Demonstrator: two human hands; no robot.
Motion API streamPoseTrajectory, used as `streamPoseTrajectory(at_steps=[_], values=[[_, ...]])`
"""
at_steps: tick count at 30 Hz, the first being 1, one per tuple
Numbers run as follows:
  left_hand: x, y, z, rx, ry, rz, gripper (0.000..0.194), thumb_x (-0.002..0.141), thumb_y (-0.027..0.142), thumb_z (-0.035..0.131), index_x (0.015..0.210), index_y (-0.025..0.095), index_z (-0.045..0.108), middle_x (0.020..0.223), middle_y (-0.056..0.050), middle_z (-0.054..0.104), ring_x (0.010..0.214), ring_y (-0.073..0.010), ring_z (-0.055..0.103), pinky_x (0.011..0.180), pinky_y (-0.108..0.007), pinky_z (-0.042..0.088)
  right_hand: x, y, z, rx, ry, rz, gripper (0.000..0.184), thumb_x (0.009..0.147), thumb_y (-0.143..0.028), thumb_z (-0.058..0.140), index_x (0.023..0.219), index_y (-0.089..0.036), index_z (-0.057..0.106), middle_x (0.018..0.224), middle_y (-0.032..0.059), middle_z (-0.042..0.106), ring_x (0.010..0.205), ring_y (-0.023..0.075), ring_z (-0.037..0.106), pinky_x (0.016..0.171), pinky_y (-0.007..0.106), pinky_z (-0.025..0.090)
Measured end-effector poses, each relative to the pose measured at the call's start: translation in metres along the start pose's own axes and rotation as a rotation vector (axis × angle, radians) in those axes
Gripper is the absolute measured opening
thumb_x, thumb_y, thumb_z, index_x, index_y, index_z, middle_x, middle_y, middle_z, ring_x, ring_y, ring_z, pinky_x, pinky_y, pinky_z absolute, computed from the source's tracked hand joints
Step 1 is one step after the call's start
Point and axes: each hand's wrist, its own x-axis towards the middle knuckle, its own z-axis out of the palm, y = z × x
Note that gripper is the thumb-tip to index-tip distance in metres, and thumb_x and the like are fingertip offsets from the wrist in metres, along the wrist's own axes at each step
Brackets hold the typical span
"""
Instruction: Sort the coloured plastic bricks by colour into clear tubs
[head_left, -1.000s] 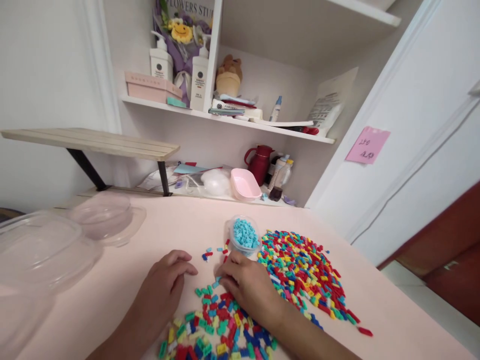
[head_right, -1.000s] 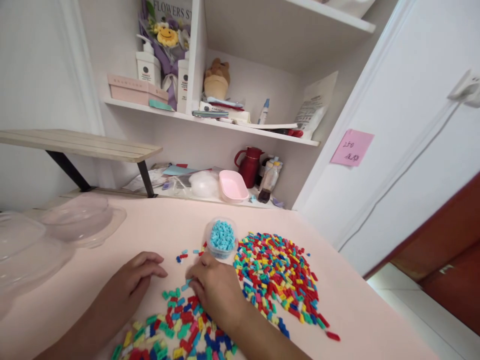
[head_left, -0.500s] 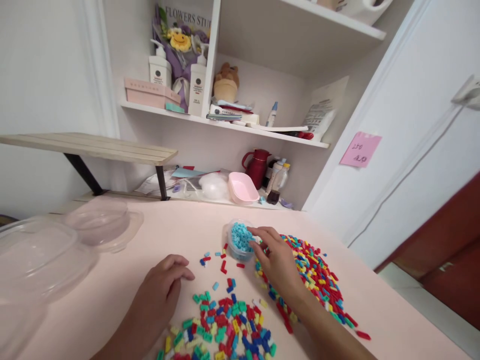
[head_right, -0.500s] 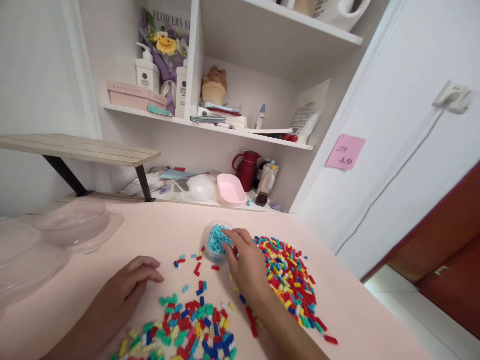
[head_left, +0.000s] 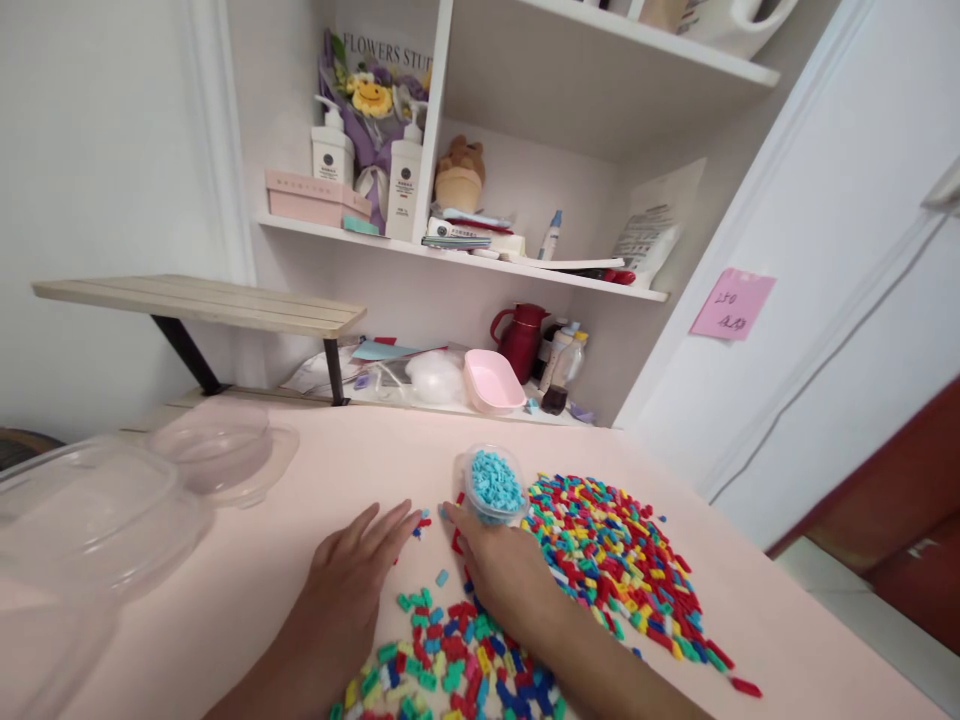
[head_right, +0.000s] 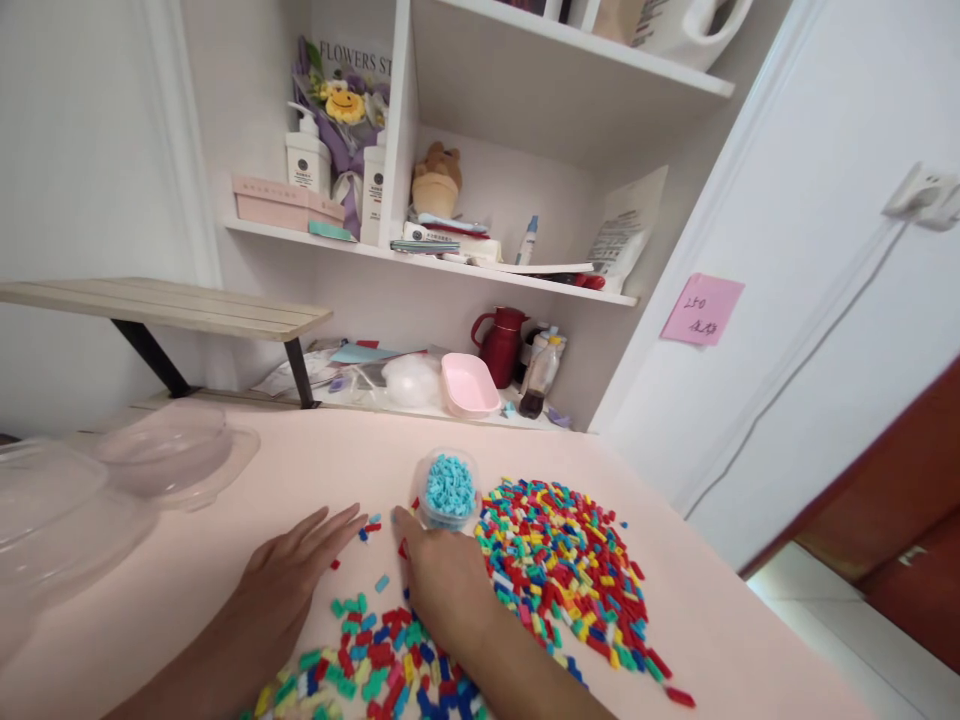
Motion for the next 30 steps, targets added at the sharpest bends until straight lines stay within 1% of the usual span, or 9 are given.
streamPoseTrajectory(at_steps=[4,8,12,15,17,21,25,27,30], values=[[0.000,0.003,-0.007,0.005,-0.101,0.041,0.097,0.064,-0.002,0.039,0.149,0.042,0.027,0.155,0.006,0.037,0.146,-0.0261,0.024,0.111,-0.052,0.028,0.003,-0.003,-0.001,-0.020,-0.010,0.037,0.048,0.088,-0.019,0.050,0.135,-0.027,0.054,0.092,0.0110,0.075,0.077,0.0245,0.071,0.067,0.030,0.049],[0.002,0.006,-0.013,-0.022,-0.133,0.057,0.085,0.063,0.001,0.043,0.139,0.041,0.047,0.149,0.005,0.047,0.143,-0.0267,0.032,0.111,-0.053,0.025,-0.001,-0.001,-0.004,0.072,-0.008,-0.007,0.042,0.091,-0.020,0.049,0.129,-0.031,0.060,0.096,0.0086,0.076,0.085,0.0237,0.071,0.073,0.029,0.049],[0.005,0.011,-0.020,-0.084,-0.002,0.013,0.053,0.069,0.003,0.043,0.107,0.031,0.067,0.124,0.000,0.067,0.118,-0.0220,0.056,0.101,-0.044,0.036,-0.005,0.003,-0.006,0.245,-0.019,-0.095,0.035,0.094,-0.021,0.046,0.119,-0.033,0.067,0.101,0.0033,0.076,0.092,0.0207,0.070,0.081,0.027,0.049],[0.008,0.013,-0.025,-0.118,0.074,-0.046,0.037,0.072,0.002,0.038,0.079,0.026,0.065,0.092,0.000,0.071,0.090,-0.0184,0.061,0.088,-0.038,0.040,-0.004,0.001,-0.005,0.361,0.017,-0.147,0.036,0.096,-0.020,0.043,0.122,-0.032,0.065,0.111,0.0018,0.074,0.099,0.0183,0.069,0.086,0.026,0.048],[0.010,0.012,-0.027,-0.116,0.095,-0.081,0.035,0.074,0.001,0.037,0.074,0.024,0.064,0.084,0.000,0.069,0.083,-0.0180,0.060,0.085,-0.038,0.040,-0.002,-0.004,-0.006,0.349,0.055,-0.123,0.038,0.097,-0.021,0.041,0.128,-0.030,0.060,0.112,0.0037,0.073,0.098,0.0181,0.069,0.084,0.025,0.048],[0.011,0.009,-0.022,-0.125,0.138,-0.114,0.040,0.079,0.003,0.035,0.089,0.025,0.067,0.097,-0.002,0.068,0.094,-0.0193,0.060,0.087,-0.039,0.042,0.000,-0.013,-0.009,0.197,0.007,-0.073,0.035,0.098,-0.026,0.042,0.127,-0.026,0.061,0.096,0.0062,0.076,0.086,0.0202,0.071,0.073,0.025,0.048],[0.010,0.003,-0.013,-0.112,0.185,-0.127,0.052,0.076,0.001,0.036,0.108,0.028,0.067,0.114,-0.003,0.063,0.106,-0.0203,0.059,0.090,-0.039,0.044,-0.001,-0.011,-0.009,0.213,-0.022,-0.158,0.037,0.095,-0.020,0.044,0.125,-0.034,0.062,0.099,0.0033,0.075,0.088,0.0186,0.070,0.075,0.024,0.047],[0.010,0.002,-0.010,-0.091,0.196,-0.125,0.058,0.075,-0.001,0.036,0.115,0.030,0.065,0.121,-0.004,0.061,0.112,-0.0208,0.057,0.092,-0.039,0.044,-0.001,-0.009,-0.007,0.237,-0.012,-0.165,0.043,0.095,-0.019,0.044,0.131,-0.036,0.057,0.101,0.0021,0.075,0.088,0.0180,0.070,0.076,0.024,0.046],[0.008,0.003,-0.008,-0.056,0.163,-0.127,0.063,0.076,-0.002,0.037,0.122,0.033,0.062,0.129,-0.004,0.059,0.119,-0.0214,0.054,0.097,-0.042,0.041,0.001,-0.010,-0.007,0.168,-0.008,-0.100,0.046,0.098,-0.026,0.041,0.142,-0.036,0.045,0.096,0.0043,0.076,0.083,0.0209,0.071,0.070,0.026,0.046]])
